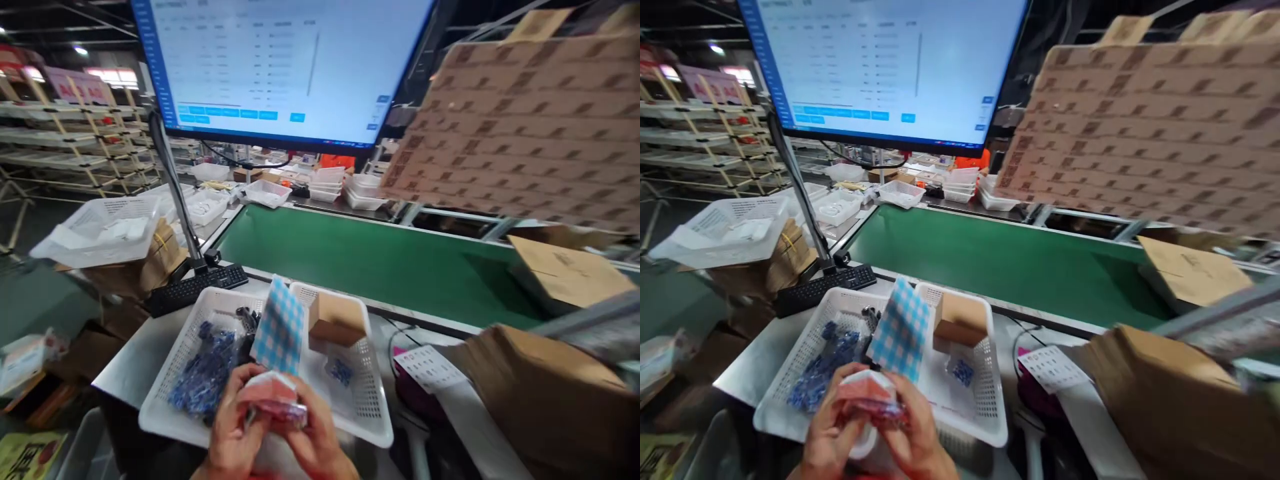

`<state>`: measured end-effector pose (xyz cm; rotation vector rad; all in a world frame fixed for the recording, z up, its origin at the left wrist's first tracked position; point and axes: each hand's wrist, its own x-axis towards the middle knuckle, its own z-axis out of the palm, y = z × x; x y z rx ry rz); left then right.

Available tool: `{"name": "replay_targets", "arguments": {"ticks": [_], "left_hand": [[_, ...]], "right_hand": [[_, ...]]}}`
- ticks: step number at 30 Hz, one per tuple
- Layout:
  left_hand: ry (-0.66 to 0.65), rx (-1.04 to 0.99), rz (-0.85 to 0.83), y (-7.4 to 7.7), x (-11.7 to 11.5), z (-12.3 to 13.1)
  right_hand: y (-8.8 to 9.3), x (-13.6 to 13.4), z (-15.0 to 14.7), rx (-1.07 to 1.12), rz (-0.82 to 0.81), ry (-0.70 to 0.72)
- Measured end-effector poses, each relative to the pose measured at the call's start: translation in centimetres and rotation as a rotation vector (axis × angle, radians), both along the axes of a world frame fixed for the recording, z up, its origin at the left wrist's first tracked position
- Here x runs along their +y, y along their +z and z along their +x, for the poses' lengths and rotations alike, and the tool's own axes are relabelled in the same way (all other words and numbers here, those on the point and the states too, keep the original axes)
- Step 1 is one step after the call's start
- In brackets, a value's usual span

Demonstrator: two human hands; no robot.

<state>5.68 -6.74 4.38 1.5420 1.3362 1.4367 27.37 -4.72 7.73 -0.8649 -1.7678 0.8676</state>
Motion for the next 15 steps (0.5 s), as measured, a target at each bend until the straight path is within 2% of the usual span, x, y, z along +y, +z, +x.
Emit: {"name": "replay_targets", "arguments": {"ticks": [2,3,4,6,8,9,11,13,15], "left_hand": [[0.044,0.124,0.032,-1.1,1.5,-0.7],[0.092,0.230,-0.023,-1.9,2.7,-2.1],[0.132,0.363,-0.140,-2.9,3.8,-3.8],[0.150,0.677,-0.480,-5.0,5.7,-7.2],[0.121,0.877,-0.744,-7.2,6.7,-9.3],[0.113,0.931,-0.808,-8.0,7.0,-9.7],[0.128,0.973,-0.820,-9.3,7.2,-9.4],[0.150,0.987,-0.809,-10.0,7.4,-8.4],[0.153,0.942,-0.804,-10.2,7.6,-7.7]], "right_hand": [[0.8,1.4,3.6,-0.118,0.050,-0.150],[0.7,2.8,5.5,-0.166,0.035,-0.228],[0.4,4.5,7.4,-0.202,-0.008,-0.295],[-1.2,8.2,10.5,-0.272,-0.112,-0.368],[-3.3,11.4,12.5,-0.293,-0.313,-0.396],[-4.3,12.6,13.1,-0.311,-0.386,-0.424],[-5.9,13.6,13.5,-0.337,-0.455,-0.489],[-6.9,13.2,13.1,-0.347,-0.446,-0.535],[-7.2,12.0,12.0,-0.332,-0.455,-0.514]]}}
